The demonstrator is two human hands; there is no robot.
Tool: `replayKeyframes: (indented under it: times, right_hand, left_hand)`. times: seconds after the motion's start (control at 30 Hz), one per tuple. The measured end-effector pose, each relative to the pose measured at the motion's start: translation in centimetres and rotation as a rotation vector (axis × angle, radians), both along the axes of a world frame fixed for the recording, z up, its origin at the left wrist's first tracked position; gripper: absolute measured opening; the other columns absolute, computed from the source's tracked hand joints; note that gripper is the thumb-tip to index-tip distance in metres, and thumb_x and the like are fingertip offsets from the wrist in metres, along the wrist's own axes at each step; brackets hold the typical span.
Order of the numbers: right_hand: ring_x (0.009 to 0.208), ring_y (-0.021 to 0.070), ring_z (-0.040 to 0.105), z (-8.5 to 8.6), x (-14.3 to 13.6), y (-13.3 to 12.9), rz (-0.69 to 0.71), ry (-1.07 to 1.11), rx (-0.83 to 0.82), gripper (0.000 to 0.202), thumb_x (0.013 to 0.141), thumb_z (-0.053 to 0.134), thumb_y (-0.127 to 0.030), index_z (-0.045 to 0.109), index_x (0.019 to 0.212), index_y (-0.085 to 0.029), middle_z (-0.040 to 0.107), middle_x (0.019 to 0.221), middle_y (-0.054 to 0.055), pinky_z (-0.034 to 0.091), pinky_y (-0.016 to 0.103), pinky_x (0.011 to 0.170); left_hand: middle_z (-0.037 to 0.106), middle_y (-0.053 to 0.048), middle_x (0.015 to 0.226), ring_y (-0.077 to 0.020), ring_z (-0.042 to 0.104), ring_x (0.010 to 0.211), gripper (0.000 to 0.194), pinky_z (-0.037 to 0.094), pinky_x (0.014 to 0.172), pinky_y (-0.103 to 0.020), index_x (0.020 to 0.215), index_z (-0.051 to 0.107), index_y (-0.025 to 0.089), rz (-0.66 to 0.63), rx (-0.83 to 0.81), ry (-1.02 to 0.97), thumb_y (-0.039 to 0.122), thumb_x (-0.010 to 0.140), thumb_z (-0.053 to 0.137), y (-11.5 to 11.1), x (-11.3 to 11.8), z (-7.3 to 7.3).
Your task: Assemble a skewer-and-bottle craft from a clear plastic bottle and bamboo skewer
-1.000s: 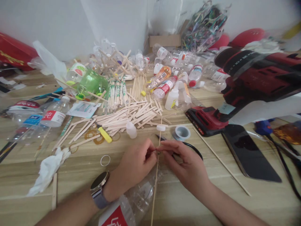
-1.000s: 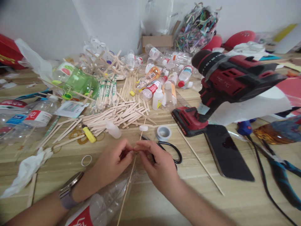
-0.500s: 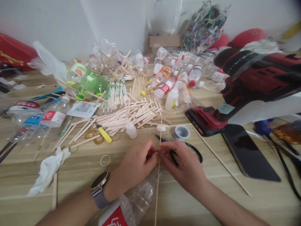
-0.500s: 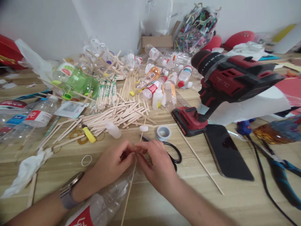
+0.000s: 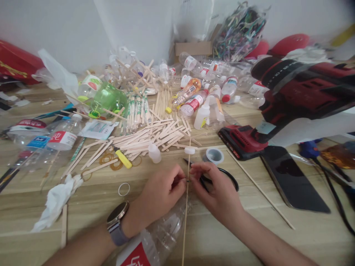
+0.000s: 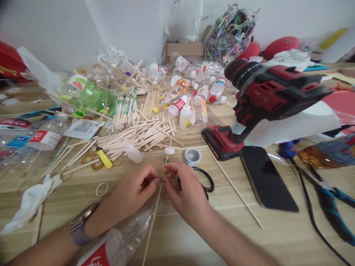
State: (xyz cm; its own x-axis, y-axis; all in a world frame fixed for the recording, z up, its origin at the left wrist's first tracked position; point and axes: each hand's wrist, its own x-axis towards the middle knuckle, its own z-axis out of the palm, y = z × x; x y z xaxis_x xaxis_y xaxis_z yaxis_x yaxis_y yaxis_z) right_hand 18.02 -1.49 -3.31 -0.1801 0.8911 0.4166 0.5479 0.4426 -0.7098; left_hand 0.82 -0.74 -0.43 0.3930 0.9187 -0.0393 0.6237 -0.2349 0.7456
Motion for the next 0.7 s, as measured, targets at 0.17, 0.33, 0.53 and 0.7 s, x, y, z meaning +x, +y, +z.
replayKeyframes:
  times: [0.17,0.33,0.53,0.7]
  right_hand:
    - [0.074,0.0169,0.065,-0.05,-0.06,-0.14,0.048,-0.021,-0.003,0.023,0.085,0.055,-0.013,0.053,0.106,-0.022,0.069,0.089,0.003,0.052,0.031,0.069]
    - [0.072,0.0180,0.066,0.17,-0.01,-0.06,0.057,-0.021,-0.004,0.022,0.085,0.051,-0.012,0.052,0.105,-0.023,0.069,0.083,0.002,0.053,0.031,0.068]
    - [0.067,0.0159,0.064,0.44,-0.08,-0.08,0.038,-0.007,0.008,0.017,0.085,0.049,-0.012,0.052,0.098,-0.022,0.065,0.079,0.002,0.053,0.027,0.062]
    - [0.066,0.0162,0.062,0.79,0.47,0.09,0.035,-0.047,0.018,0.017,0.083,0.048,-0.011,0.053,0.095,-0.022,0.064,0.078,0.002,0.051,0.028,0.061]
  left_hand:
    - [0.054,0.003,0.070,-0.0134,0.050,0.064,0.010,0.035,0.060,-0.027,0.078,0.048,0.021,-0.009,0.010,-0.011,0.017,0.087,0.045,-0.09,-0.09,-0.09]
    - [0.056,0.003,0.070,-0.0135,0.051,0.065,0.011,0.035,0.060,-0.027,0.078,0.049,0.021,-0.018,0.019,-0.017,0.019,0.088,0.046,-0.11,-0.16,-0.08]
    - [0.050,0.006,0.061,-0.0114,0.047,0.056,0.010,0.033,0.054,-0.025,0.079,0.051,0.021,0.020,-0.044,-0.052,0.023,0.088,0.047,-0.04,-0.12,0.36]
    - [0.046,0.007,0.055,-0.0100,0.043,0.050,0.013,0.029,0.049,-0.023,0.076,0.053,0.020,0.046,-0.079,-0.072,0.025,0.086,0.047,0.08,-0.37,0.51]
